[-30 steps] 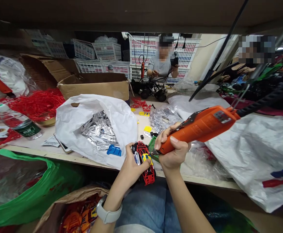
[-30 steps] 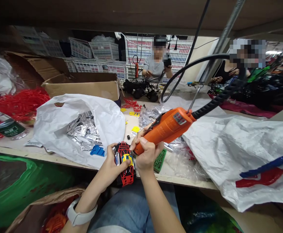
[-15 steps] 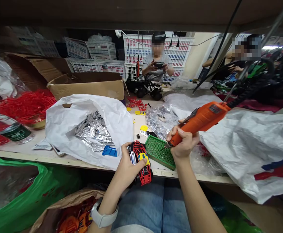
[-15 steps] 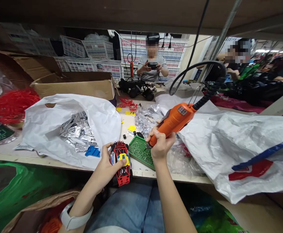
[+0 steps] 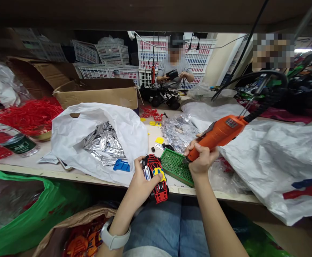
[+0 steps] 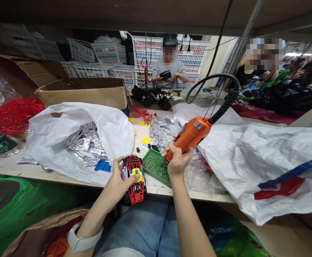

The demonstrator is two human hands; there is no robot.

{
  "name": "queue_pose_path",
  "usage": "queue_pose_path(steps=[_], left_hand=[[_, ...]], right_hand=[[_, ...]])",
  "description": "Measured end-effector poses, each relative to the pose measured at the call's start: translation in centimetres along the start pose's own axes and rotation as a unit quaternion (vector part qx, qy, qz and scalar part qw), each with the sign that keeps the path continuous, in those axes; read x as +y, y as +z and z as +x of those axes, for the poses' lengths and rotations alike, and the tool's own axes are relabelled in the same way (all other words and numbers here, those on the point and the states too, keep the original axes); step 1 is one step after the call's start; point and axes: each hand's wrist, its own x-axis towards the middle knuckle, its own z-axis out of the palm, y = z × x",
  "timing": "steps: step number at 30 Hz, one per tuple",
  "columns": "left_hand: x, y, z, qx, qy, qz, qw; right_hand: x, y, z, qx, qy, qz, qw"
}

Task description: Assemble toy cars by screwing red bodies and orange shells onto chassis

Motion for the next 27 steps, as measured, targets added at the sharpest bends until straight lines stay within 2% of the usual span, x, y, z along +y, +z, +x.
queue_pose_path(steps=[12, 17, 21, 24, 27], left_hand=[[0.3, 0.0, 0.0, 0.004, 0.006, 0.029, 1.0], [0.2, 0.0, 0.0, 0.01, 0.009, 0.039, 0.999], [0.3, 0.0, 0.0, 0.001, 0.008, 0.042, 0.999], [0.4, 0.0, 0.0, -0.002, 0.01, 0.044, 0.999], [0.5, 0.0, -0.1, -0.004, 0.015, 0.046, 0.999]], right_hand=[[-0.2, 0.3, 0.0, -0.005, 0.006, -0.008, 1.0], [-2.9, 1.6, 0.0, 0.011, -0.005, 0.013, 1.0], [-5.4, 3.2, -1.5, -0.023, 0.014, 0.09, 0.996], [-5.8, 3.9, -2.9, -0.045, 0.035, 0.116, 0.992], [-5.2, 4.0, -3.6, -0.04, 0.047, 0.118, 0.991]])
